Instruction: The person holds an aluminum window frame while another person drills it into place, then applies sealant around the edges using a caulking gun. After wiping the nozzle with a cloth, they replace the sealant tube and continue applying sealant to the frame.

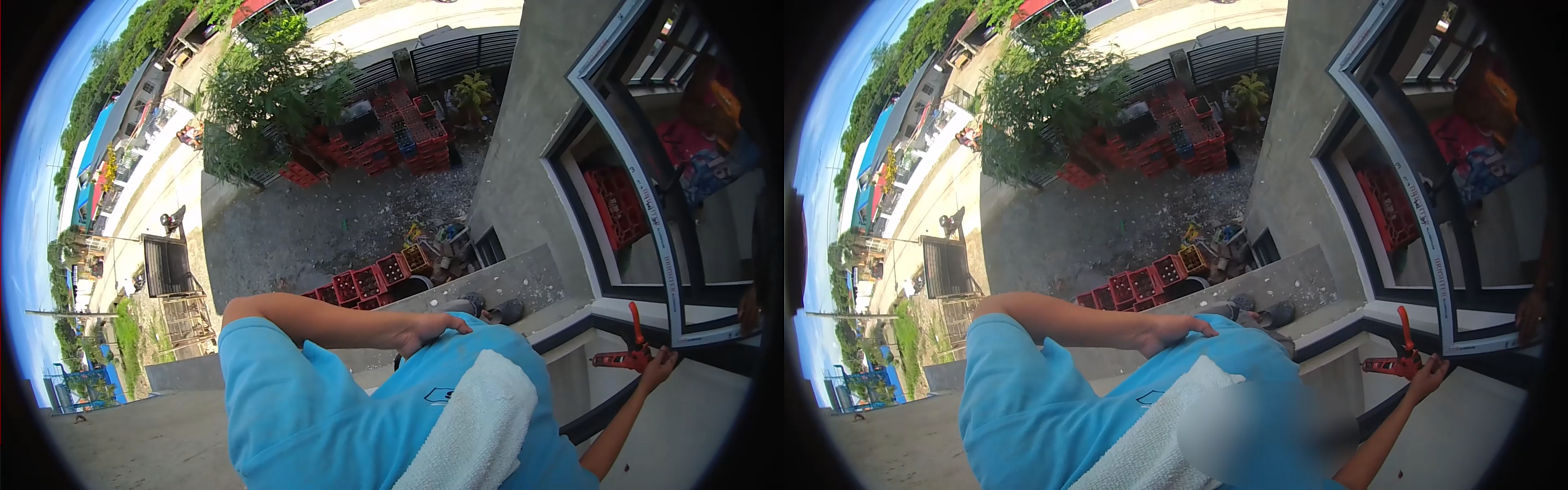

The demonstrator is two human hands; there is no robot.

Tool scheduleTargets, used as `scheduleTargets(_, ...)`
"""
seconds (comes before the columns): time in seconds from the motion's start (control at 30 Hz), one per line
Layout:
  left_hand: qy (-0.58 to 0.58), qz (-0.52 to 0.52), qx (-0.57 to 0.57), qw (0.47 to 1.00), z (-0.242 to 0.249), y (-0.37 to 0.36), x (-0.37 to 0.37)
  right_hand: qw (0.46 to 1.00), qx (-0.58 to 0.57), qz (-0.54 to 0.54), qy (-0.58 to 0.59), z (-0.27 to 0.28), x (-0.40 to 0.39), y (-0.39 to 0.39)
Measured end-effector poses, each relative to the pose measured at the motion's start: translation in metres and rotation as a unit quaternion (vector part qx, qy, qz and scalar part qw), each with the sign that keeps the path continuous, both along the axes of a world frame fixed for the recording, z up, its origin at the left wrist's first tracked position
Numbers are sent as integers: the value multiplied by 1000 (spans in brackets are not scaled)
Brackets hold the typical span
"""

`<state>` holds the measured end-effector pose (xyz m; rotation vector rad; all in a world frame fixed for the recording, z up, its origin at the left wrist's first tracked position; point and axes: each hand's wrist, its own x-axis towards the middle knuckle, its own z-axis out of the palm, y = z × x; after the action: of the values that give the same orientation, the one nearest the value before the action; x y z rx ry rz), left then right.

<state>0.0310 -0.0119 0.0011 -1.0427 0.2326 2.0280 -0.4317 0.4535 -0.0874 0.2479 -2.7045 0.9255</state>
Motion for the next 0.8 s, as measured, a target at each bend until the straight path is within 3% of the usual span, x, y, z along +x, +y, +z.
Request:
scheduleTargets(0.13, 4, -22, -23, 999, 13, -4, -4, 999, 11, 31, 11, 8, 6, -7)
scheduleTargets(0.23, -2, -24, -32, 999, 19, -4, -8, 999, -24, -10, -29, 18, 17, -18)
scheduleTargets(0.4, -22, -34, -42, 998, 9, -3, -11, 992, -103, 74, -26, 21, 18, -12)
scheduleTargets(0.53, -21, -44, -24, 999, -5, -7, -11, 984, -154, 79, 52, -4, 7, 0)
scheduleTargets(0.6, -34, -58, -34, 997, -2, -6, -16, 941, -335, 28, -49, -3, 14, -7)
scheduleTargets(0.7, -34, -65, -33, 997, 8, -8, -24, 994, -95, 35, -33, -25, 0, 29)
scheduleTargets(0.77, -38, -76, -43, 995, 27, -9, -31, 998, -25, 43, 41, -29, -2, 29)
scheduleTargets(0.8, -47, -78, -51, 995, 30, -8, -34, 989, -85, 72, 98, -26, -1, 26)
